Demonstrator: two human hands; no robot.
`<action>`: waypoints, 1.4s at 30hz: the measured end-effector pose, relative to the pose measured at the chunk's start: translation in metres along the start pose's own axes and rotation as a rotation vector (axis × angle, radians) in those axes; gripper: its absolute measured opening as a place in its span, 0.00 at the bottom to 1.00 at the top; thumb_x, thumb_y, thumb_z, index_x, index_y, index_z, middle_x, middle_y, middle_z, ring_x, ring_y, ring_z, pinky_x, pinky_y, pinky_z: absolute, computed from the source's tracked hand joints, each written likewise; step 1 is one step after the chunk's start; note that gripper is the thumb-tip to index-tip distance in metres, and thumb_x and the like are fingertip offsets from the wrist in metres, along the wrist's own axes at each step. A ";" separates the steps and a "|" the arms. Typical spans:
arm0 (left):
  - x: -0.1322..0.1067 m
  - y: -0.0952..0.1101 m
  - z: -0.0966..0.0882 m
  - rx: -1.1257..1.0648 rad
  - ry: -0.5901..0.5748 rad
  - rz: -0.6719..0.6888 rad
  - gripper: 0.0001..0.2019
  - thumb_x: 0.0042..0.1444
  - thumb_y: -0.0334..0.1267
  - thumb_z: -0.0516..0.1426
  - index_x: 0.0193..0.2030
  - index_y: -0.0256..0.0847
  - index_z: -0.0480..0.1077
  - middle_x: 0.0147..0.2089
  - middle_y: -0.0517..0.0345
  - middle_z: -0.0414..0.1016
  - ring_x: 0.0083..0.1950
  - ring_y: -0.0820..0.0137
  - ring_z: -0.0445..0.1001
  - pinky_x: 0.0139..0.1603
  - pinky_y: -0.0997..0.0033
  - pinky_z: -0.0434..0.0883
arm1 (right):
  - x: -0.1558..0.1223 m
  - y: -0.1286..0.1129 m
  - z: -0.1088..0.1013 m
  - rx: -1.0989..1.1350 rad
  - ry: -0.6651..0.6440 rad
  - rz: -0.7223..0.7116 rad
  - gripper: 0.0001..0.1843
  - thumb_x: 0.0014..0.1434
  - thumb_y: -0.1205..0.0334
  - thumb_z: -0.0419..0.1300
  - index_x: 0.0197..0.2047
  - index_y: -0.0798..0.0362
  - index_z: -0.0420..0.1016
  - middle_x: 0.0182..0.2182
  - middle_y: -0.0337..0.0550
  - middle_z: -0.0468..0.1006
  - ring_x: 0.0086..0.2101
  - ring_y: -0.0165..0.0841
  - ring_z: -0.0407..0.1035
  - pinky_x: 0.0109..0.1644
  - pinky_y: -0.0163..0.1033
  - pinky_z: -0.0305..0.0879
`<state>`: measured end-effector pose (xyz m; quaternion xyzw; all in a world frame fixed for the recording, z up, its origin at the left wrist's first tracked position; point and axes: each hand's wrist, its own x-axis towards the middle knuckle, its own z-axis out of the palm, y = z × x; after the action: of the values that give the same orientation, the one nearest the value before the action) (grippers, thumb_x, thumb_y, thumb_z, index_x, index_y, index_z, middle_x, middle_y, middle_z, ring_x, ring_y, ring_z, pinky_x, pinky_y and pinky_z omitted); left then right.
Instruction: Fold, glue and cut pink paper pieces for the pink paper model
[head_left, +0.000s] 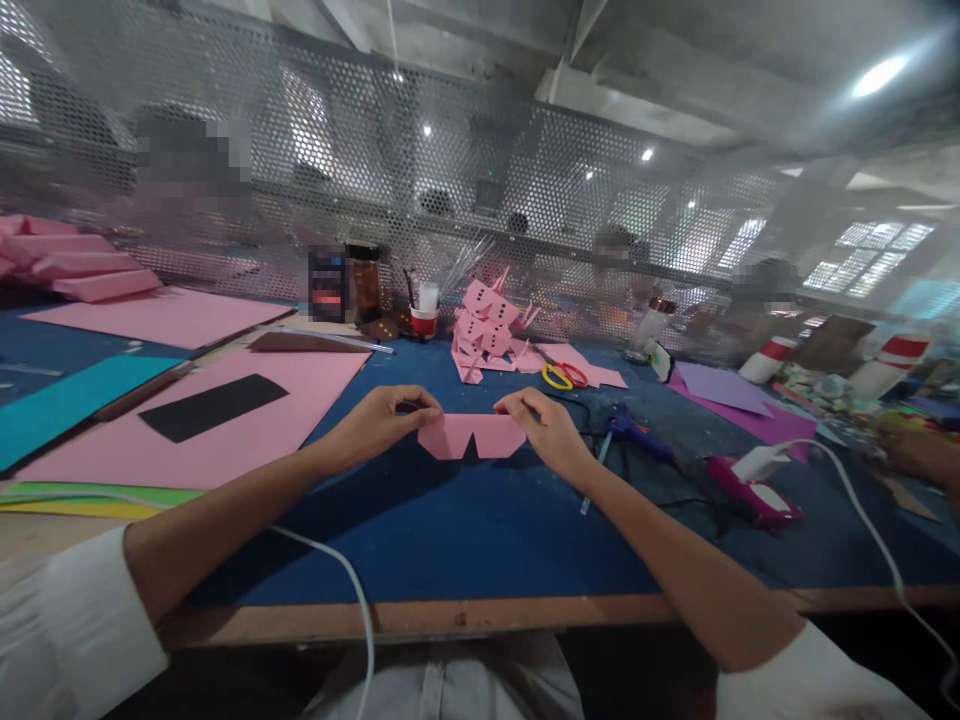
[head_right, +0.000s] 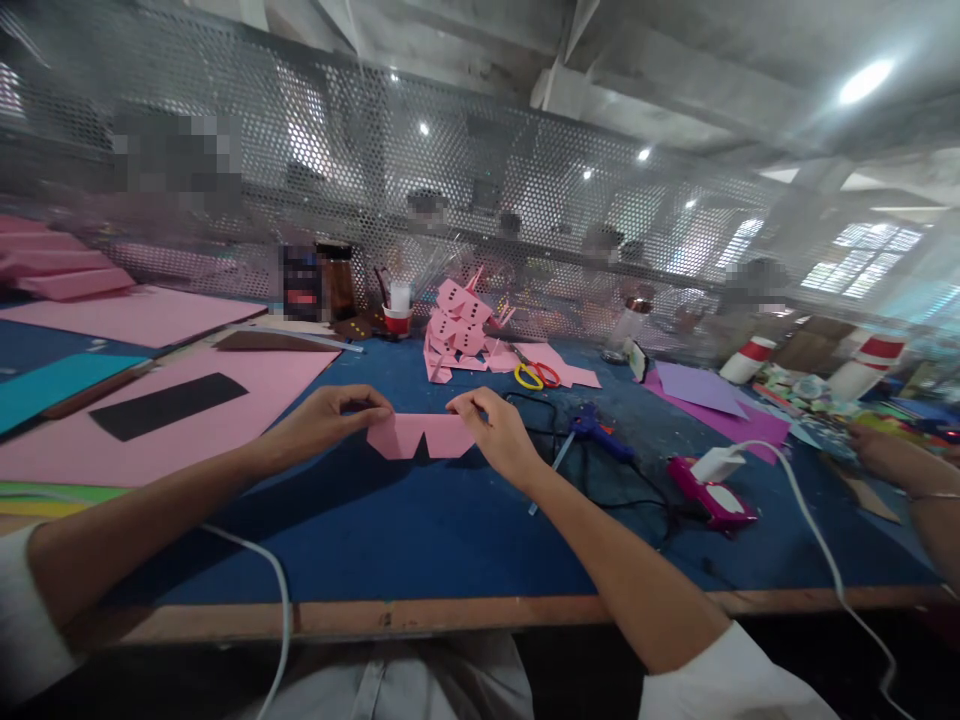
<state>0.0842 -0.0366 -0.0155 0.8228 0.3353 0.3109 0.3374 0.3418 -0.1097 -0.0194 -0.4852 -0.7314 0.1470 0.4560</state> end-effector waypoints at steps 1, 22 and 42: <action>0.000 0.000 0.000 0.027 0.007 0.009 0.12 0.58 0.47 0.57 0.36 0.41 0.76 0.38 0.58 0.79 0.43 0.63 0.75 0.46 0.67 0.67 | 0.000 0.000 0.000 -0.006 -0.001 -0.003 0.14 0.70 0.58 0.51 0.41 0.50 0.78 0.40 0.41 0.79 0.43 0.32 0.72 0.48 0.36 0.64; 0.001 -0.007 -0.002 0.248 0.052 0.026 0.17 0.61 0.51 0.53 0.44 0.44 0.78 0.47 0.54 0.80 0.50 0.59 0.74 0.48 0.64 0.68 | 0.001 0.001 -0.002 -0.090 0.081 -0.011 0.13 0.69 0.58 0.51 0.39 0.51 0.76 0.40 0.43 0.79 0.44 0.34 0.73 0.50 0.40 0.66; -0.002 -0.008 -0.059 0.032 0.334 -0.031 0.15 0.56 0.50 0.59 0.36 0.39 0.77 0.38 0.57 0.80 0.42 0.64 0.74 0.44 0.69 0.68 | 0.002 0.003 -0.005 -0.057 0.341 -0.070 0.08 0.68 0.58 0.52 0.46 0.50 0.70 0.45 0.46 0.74 0.48 0.37 0.69 0.56 0.46 0.64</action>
<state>0.0364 -0.0132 0.0117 0.7599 0.4041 0.4326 0.2685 0.3475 -0.1077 -0.0180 -0.4902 -0.6638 0.0257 0.5642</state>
